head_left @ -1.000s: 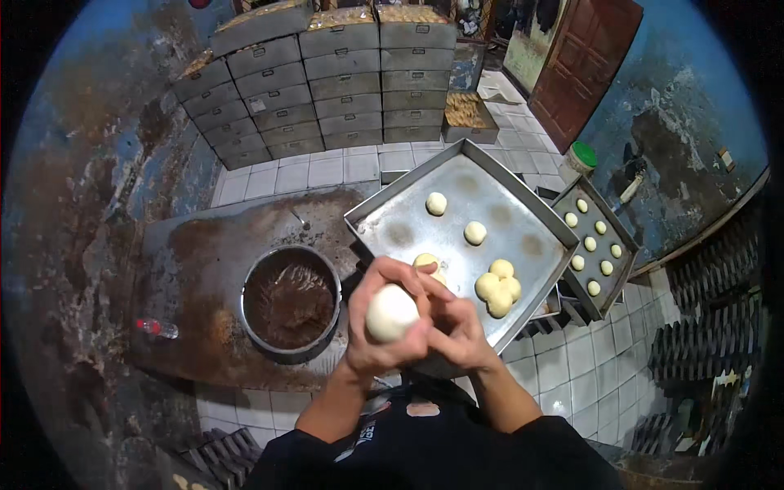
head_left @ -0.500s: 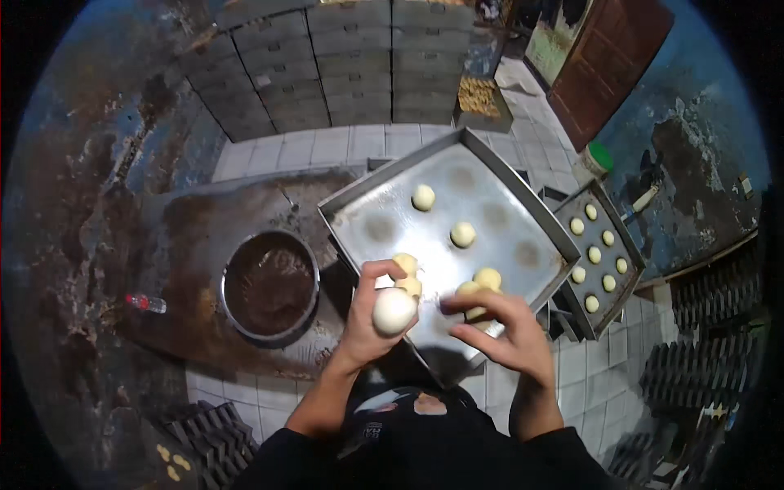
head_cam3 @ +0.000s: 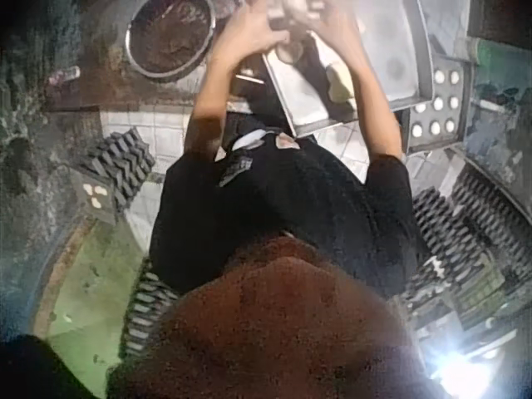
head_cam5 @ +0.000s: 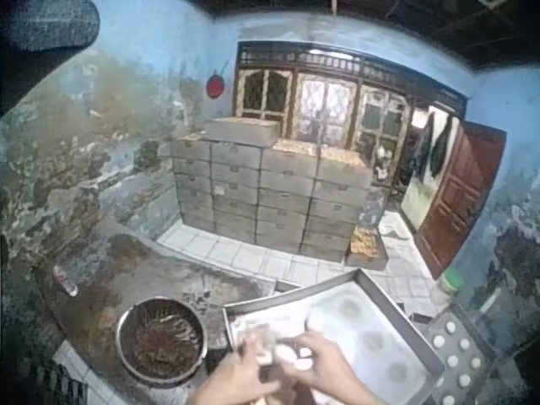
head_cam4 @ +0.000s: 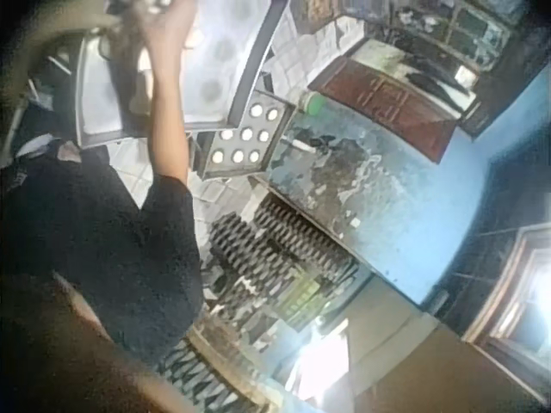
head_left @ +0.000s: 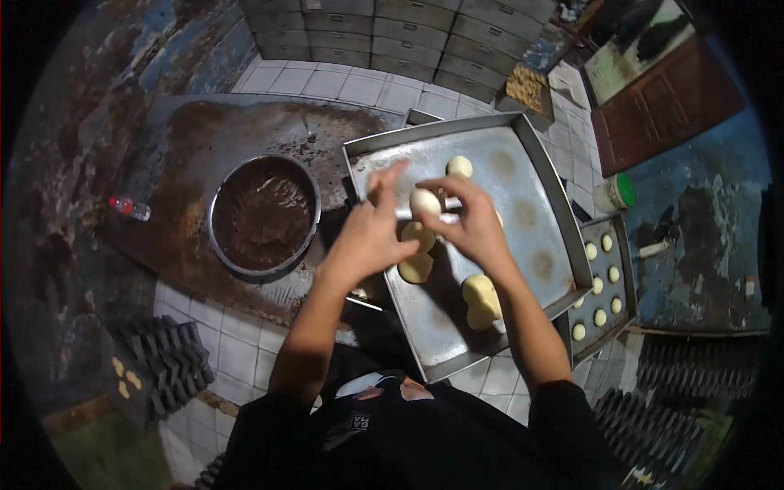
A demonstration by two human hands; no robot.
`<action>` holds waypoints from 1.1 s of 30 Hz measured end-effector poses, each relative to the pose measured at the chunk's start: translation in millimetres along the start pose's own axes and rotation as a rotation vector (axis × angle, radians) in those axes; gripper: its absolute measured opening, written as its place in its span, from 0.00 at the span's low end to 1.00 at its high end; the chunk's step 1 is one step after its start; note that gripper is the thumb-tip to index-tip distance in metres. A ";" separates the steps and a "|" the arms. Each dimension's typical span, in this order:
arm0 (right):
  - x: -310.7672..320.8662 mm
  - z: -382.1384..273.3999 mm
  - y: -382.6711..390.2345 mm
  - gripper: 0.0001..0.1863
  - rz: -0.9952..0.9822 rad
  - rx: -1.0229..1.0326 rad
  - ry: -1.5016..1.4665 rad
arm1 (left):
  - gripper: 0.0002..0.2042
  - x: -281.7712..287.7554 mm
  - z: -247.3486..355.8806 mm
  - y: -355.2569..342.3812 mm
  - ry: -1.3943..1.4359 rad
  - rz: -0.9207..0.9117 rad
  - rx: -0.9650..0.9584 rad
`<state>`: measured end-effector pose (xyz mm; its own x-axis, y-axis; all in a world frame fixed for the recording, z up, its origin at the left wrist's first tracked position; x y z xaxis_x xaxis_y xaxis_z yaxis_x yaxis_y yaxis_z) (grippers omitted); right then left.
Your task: The person uses a spoon to scoop chocolate filling from a bowl, places it onto pieces of dough, and shapes the dough into balls before arranging them on a metal tray.
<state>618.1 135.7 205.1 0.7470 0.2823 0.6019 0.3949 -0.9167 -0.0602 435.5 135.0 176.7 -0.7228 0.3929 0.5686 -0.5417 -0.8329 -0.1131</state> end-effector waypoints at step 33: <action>-19.8 46.9 11.9 0.18 -0.819 0.293 0.725 | 0.14 -94.5 23.5 35.1 -0.260 -0.616 0.059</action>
<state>633.2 132.5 155.1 -0.2426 0.4492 0.8599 0.8042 -0.4026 0.4372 494.9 59.4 138.1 -0.1576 0.7028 0.6937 -0.7925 -0.5091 0.3358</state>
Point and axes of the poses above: each hand's wrist, its own y-axis away from the middle knuckle, its own x-axis out of the back of the hand, z = x × y, the point moved 4 cm from there along -y, towards the middle knuckle, and after that the axes turned 12 degrees about -z, right-handed, at the moved point
